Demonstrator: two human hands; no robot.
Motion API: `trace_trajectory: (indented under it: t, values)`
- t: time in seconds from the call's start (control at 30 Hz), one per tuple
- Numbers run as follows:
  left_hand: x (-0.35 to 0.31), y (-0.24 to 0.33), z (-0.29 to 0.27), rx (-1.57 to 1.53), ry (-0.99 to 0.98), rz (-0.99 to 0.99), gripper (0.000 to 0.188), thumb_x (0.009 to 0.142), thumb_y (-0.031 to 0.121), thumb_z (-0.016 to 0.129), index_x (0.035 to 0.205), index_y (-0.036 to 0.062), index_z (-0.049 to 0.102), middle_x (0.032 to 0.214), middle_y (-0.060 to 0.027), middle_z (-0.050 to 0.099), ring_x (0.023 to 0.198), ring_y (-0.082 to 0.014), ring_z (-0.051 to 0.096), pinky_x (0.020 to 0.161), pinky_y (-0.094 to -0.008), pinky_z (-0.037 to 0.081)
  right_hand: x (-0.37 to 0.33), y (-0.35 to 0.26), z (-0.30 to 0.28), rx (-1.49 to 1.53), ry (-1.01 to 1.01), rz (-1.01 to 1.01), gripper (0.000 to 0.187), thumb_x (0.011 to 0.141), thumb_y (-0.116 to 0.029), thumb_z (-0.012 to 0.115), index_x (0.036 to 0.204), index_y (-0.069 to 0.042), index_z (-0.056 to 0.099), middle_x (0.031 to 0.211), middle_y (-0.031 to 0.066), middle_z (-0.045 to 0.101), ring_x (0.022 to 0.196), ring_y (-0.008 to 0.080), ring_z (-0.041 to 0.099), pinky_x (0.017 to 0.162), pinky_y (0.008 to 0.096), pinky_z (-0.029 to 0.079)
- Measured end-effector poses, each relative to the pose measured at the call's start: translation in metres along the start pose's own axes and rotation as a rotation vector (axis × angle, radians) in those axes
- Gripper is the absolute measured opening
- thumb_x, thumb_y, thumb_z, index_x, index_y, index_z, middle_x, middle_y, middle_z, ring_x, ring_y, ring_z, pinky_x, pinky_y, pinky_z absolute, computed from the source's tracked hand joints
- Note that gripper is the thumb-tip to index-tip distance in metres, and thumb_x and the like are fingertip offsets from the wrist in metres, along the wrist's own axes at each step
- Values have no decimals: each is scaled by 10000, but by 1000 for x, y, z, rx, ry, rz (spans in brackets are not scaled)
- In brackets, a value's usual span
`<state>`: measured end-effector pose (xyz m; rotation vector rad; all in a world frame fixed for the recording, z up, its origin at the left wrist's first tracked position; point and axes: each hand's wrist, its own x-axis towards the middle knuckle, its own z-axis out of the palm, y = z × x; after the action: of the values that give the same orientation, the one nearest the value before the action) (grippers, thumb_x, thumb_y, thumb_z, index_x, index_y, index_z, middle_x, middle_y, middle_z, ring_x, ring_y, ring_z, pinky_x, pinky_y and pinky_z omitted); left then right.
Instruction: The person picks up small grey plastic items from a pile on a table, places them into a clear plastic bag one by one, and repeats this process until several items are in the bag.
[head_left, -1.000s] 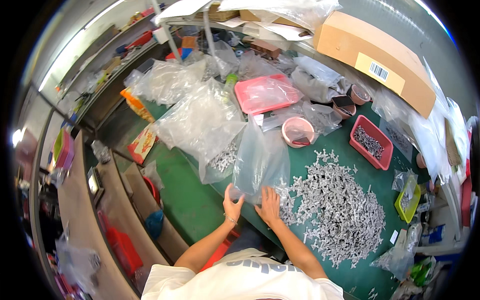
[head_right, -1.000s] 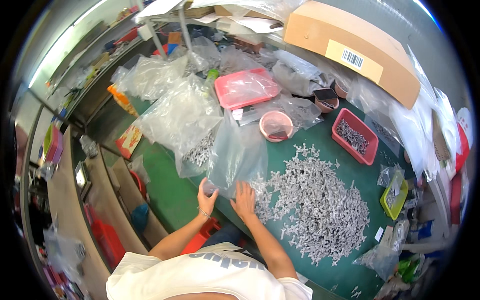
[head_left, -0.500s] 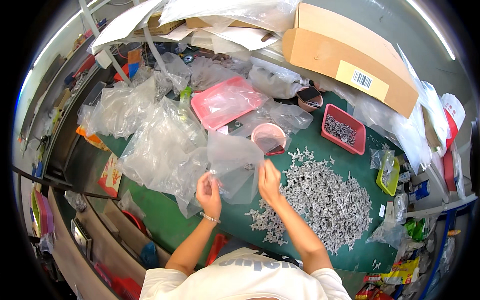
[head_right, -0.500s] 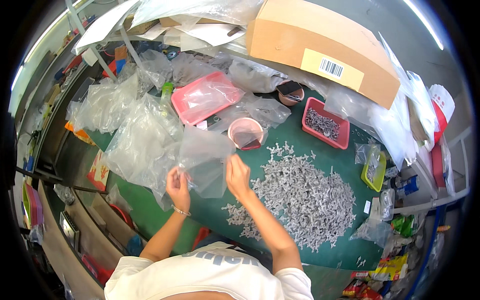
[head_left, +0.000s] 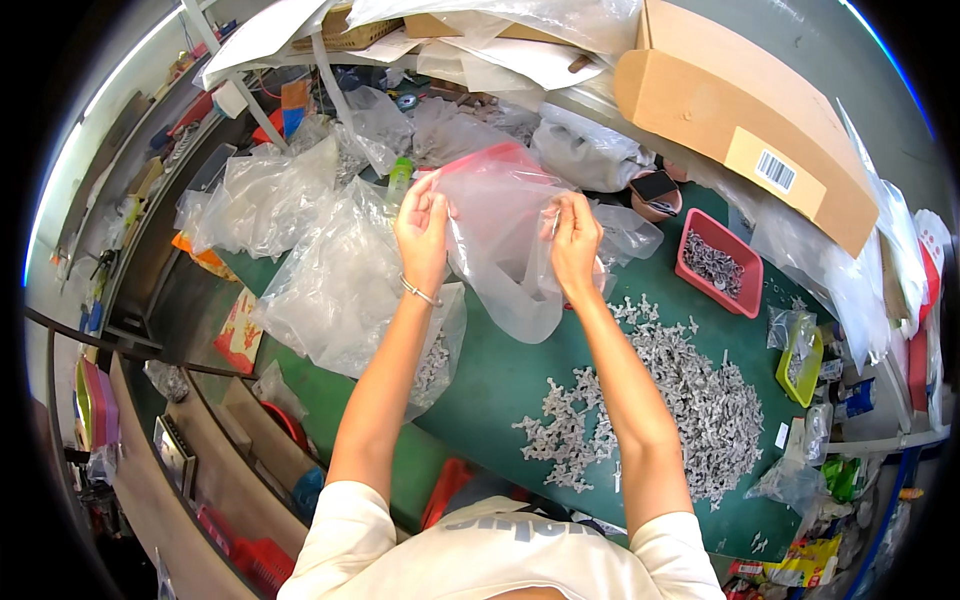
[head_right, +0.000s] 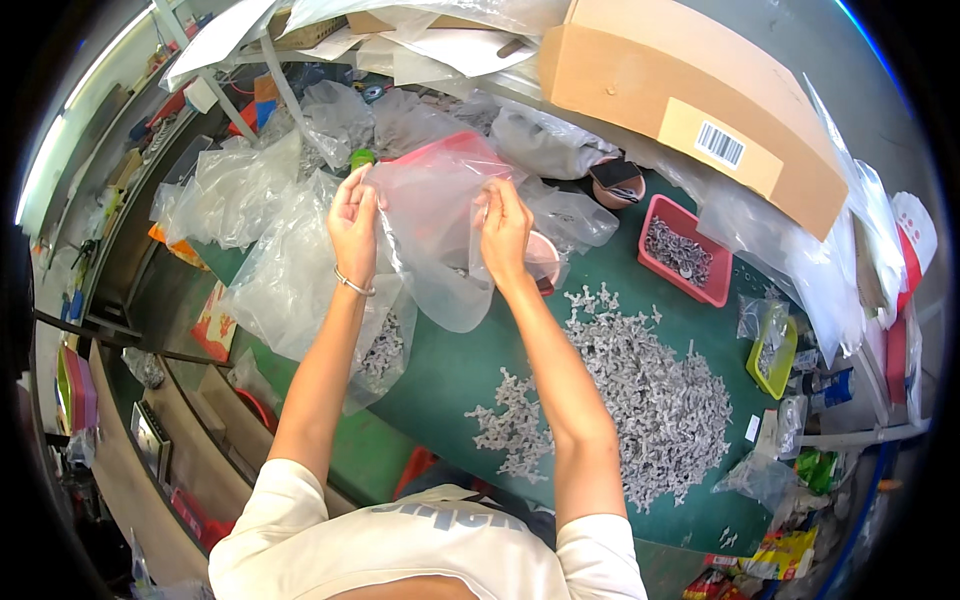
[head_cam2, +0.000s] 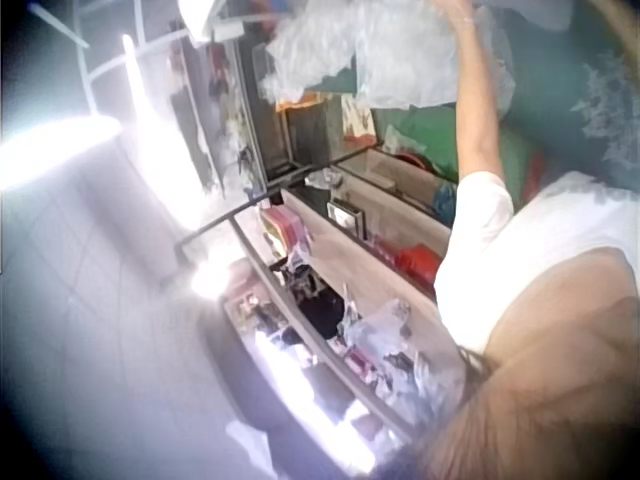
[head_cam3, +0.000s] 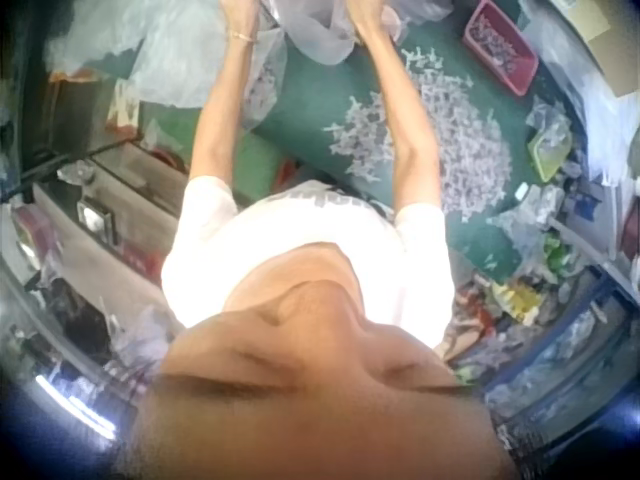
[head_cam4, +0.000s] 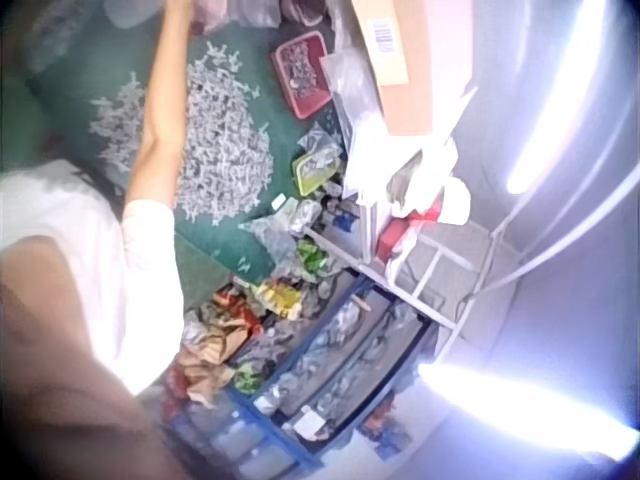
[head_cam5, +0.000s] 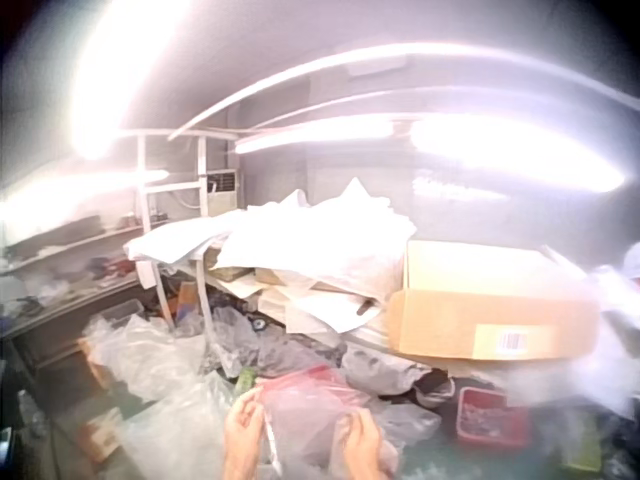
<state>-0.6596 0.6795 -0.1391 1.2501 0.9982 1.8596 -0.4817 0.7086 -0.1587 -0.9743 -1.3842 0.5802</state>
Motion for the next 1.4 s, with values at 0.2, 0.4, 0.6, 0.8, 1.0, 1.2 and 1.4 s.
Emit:
trace_trajectory:
  t: [0.2,0.4,0.6,0.8,1.0,1.2,1.4]
  values:
    - [-74,-5,-29,177,140,-79,318,866,38,479,1180,-2,458,770,7,492,696,-56,463,631,-197,380,-66,27,-25,-183,-145,-328,144,843,26,464,928,3,578,647,70,552,493,124,500,474,252,401]
    - [-186,-2,-62,190,118,-206,523,828,21,492,1315,39,303,1057,-74,497,918,-133,493,793,-264,413,-146,-1,-61,93,-430,406,259,753,26,567,1011,9,579,816,130,622,642,227,592,586,293,476]
    - [-262,-14,-59,466,135,-359,691,828,75,549,1379,42,133,1277,-130,354,1147,-222,405,906,-323,386,-238,36,-114,-132,-374,438,332,754,-46,615,1080,-20,557,858,97,614,777,183,579,666,287,459]
    - [-284,-41,-49,223,104,-660,239,905,141,488,1050,-44,534,841,-103,614,727,-179,609,642,-279,501,-329,45,-130,-585,-753,102,438,703,-185,681,1103,-63,553,1157,102,483,1126,311,396,932,441,305]
    - [-246,-56,28,-52,25,-494,285,899,170,502,1004,-87,564,957,-170,620,883,-235,626,748,-299,504,-361,59,-144,-793,-843,-45,457,725,-279,655,1123,-83,543,1213,87,441,1185,305,348,985,515,233]
    - [-247,-115,101,-273,-95,-383,303,898,169,503,1063,-81,549,1006,-185,608,911,-247,619,775,-290,503,-373,57,-159,-822,-819,-105,410,674,-254,661,1046,-101,581,1154,80,498,1202,277,358,1004,561,191]
    - [-289,-105,67,-307,-119,-451,310,911,155,464,1133,-55,518,1033,-172,601,909,-234,617,743,-283,503,-389,45,-174,-959,-762,-83,300,675,-231,655,937,-87,626,1179,64,499,1239,265,332,1026,579,147]
